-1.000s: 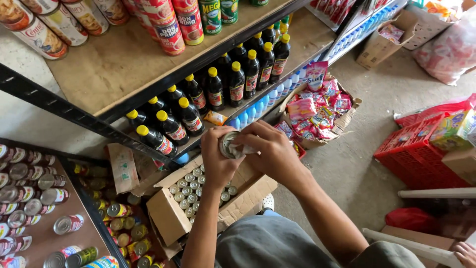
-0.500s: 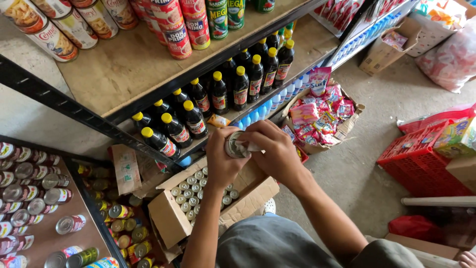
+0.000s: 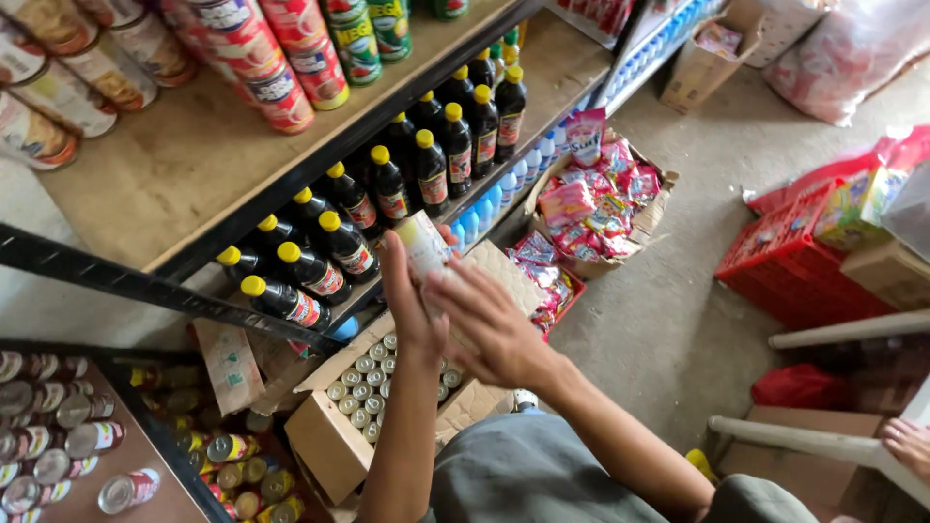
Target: Cleaning canned food with a cloth and organizing them on store shelves.
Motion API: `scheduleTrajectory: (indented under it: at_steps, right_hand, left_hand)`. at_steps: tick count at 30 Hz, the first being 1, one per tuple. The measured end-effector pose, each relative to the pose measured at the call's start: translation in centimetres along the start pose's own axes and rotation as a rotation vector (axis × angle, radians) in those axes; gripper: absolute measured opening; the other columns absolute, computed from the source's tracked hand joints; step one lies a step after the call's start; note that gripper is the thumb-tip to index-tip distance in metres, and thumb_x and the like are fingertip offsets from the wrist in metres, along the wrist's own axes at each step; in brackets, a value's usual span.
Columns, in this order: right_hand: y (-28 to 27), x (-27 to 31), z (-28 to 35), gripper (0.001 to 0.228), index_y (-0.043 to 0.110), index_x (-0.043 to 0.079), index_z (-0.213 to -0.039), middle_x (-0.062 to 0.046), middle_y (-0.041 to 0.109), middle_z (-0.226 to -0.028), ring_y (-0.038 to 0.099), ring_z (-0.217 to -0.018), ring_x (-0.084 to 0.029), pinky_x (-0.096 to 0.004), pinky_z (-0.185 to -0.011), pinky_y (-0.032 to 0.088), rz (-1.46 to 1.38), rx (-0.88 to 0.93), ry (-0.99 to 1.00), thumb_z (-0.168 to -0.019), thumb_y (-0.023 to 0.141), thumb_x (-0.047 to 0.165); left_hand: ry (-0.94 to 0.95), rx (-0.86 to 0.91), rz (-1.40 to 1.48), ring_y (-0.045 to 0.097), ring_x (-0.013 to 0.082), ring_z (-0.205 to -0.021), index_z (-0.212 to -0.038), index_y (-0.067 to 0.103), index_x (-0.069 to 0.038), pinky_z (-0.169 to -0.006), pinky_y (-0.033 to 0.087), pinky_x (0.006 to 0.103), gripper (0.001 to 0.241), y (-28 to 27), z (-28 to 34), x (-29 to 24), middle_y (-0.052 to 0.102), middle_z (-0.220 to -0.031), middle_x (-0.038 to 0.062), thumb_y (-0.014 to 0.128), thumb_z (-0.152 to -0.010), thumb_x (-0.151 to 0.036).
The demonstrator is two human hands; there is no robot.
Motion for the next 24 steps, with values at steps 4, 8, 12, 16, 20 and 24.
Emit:
scheduleTrajectory:
  at_steps: [4, 8, 12, 16, 20, 24]
  right_hand:
    - [-1.0, 0.0, -0.3, 0.067, 0.047, -0.003, -0.151, -0.025, 0.040, -0.160, 0.031, -0.151, -0.044, -0.052, -0.122, 0.024, 0.197, 0.093, 0.105, -0.110, 0.035, 0.048]
    - [-3.8, -0.2, -2.5, 0.075, 0.031, -0.004, -0.159, -0.030, 0.023, -0.167, 0.021, -0.155, -0.048, -0.055, -0.126, 0.022, 0.112, 0.015, 0.241, -0.109, 0.036, 0.052]
    - [-4.0, 0.3, 1.5, 0.074, 0.032, -0.005, -0.157, -0.033, 0.024, -0.165, 0.024, -0.154, -0.049, -0.054, -0.125, 0.024, 0.183, -0.030, 0.208, -0.107, 0.044, 0.048]
    - [-3.9, 0.6, 3.4, 0.074, 0.035, -0.011, -0.152, -0.038, 0.031, -0.160, 0.028, -0.150, -0.054, -0.061, -0.121, 0.027, 0.161, -0.065, 0.235, -0.105, 0.052, 0.043]
    - [-4.7, -0.4, 2.4, 0.078, 0.033, -0.006, -0.156, -0.034, 0.025, -0.164, 0.021, -0.153, -0.052, -0.058, -0.125, 0.022, 0.223, -0.077, 0.215, -0.104, 0.048, 0.050]
    - [-5.0, -0.5, 1.3, 0.077, 0.037, -0.010, -0.152, -0.033, 0.029, -0.163, 0.025, -0.153, -0.052, -0.057, -0.124, 0.026, 0.269, -0.067, 0.231, -0.106, 0.041, 0.051]
  left_hand:
    - [-0.167, 0.078, 0.088, 0.066, 0.0184, -0.089, -0.112, 0.064, -0.010, -0.079, 0.055, 0.0303, 0.047, 1.9, 0.9, 1.5, 0.067, -0.102, 0.009, 0.053, -0.097, -0.053]
    - [-0.098, 0.095, -0.194, 0.059, 0.0277, -0.099, -0.128, 0.060, -0.003, -0.095, 0.052, 0.0430, 0.041, 6.8, 4.2, 0.4, 0.062, -0.117, 0.022, 0.047, -0.105, -0.035]
    - [-0.072, 0.123, -0.098, 0.055, 0.0216, -0.100, -0.128, 0.057, -0.008, -0.095, 0.048, 0.0429, 0.035, 4.0, 2.0, 4.5, 0.060, -0.123, 0.011, 0.055, -0.104, -0.032]
    - [-0.013, 0.049, -0.116, 0.064, 0.0155, -0.092, -0.138, 0.048, -0.013, -0.084, 0.057, 0.0327, 0.052, 4.6, 0.6, 4.3, 0.060, -0.117, 0.009, 0.066, -0.096, -0.039]
    - [-0.081, 0.122, -0.277, 0.060, 0.0128, -0.094, -0.122, 0.063, -0.013, -0.089, 0.052, 0.0323, 0.034, 7.2, 3.6, 3.0, 0.064, -0.110, 0.004, 0.058, -0.100, -0.038]
    - [-0.060, 0.154, -0.209, 0.061, 0.0135, -0.097, -0.126, 0.064, -0.010, -0.091, 0.053, 0.0336, 0.034, 6.1, 3.0, 4.6, 0.067, -0.114, 0.008, 0.055, -0.102, -0.033]
Point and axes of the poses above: each hand's wrist, its own z-axis away from the middle knuckle, its own y-axis out of the palm, x = y × z, the point moved 3 cm from there along -z, towards the middle knuckle
